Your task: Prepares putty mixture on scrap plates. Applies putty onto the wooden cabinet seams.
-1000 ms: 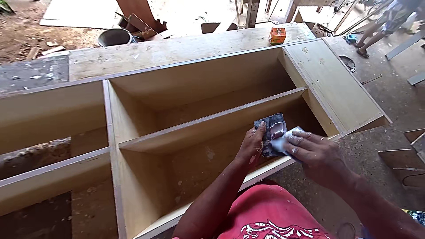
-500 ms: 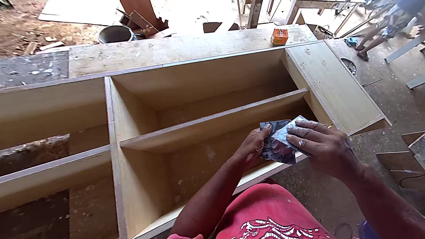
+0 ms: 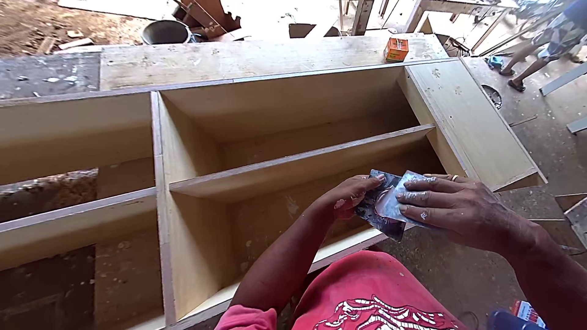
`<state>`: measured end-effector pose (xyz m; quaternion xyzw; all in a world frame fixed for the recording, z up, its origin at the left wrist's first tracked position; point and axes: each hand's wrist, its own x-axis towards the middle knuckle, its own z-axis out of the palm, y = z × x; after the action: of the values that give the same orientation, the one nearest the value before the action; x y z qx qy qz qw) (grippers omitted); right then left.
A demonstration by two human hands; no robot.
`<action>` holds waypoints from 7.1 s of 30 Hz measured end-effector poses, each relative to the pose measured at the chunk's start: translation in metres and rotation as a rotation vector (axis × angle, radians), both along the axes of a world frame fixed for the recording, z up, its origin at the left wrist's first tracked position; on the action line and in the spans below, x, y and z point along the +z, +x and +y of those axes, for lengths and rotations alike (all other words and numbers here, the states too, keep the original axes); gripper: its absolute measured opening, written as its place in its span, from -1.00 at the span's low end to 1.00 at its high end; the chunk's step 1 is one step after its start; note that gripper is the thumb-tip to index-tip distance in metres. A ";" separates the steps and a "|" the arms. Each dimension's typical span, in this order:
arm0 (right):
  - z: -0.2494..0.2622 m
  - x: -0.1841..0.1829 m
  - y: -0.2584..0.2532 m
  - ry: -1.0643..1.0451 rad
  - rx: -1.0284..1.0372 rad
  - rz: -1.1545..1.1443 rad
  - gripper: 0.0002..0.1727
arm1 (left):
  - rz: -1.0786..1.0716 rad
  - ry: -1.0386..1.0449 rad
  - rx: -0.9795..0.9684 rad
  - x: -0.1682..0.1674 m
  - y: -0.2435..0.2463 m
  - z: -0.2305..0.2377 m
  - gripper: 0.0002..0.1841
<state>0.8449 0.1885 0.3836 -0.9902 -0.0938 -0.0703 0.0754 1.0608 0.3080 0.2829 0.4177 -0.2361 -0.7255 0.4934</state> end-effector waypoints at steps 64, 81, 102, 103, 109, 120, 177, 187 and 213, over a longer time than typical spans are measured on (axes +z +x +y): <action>-0.015 -0.014 0.007 0.086 0.045 0.021 -0.55 | 0.056 0.002 0.127 0.000 0.020 0.005 -0.60; -0.018 -0.012 0.011 0.073 0.055 0.029 -0.57 | 0.054 0.011 0.152 0.000 0.020 0.008 -0.61; 0.008 -0.052 0.024 0.624 -0.333 -0.517 -0.56 | 0.235 -0.257 0.569 0.006 -0.006 -0.001 -0.61; 0.011 -0.058 0.026 0.622 -0.330 -0.523 -0.54 | 0.234 -0.295 0.597 0.007 -0.011 -0.002 -0.62; 0.025 -0.075 0.036 0.511 -0.427 -0.535 -0.41 | 0.055 -0.458 0.763 0.008 -0.028 -0.010 -0.65; -0.026 -0.025 0.003 1.313 -0.701 -0.216 -0.65 | 0.013 -0.454 0.548 0.005 0.001 0.008 -0.69; -0.013 -0.024 0.011 0.177 -0.182 -0.573 -0.61 | 0.252 -0.354 0.696 0.036 -0.040 -0.003 -0.66; -0.009 -0.056 0.022 0.153 -0.341 -0.671 -0.55 | 0.163 -0.658 0.743 0.019 -0.050 -0.019 -0.70; -0.107 -0.018 0.024 1.730 -0.178 0.458 -0.73 | 0.455 -0.429 0.331 0.013 -0.012 -0.007 -0.77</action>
<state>0.8686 0.0816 0.3653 -0.5807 0.0863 0.0772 0.8059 1.0489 0.3008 0.2962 0.1650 -0.1964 -0.6441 0.7207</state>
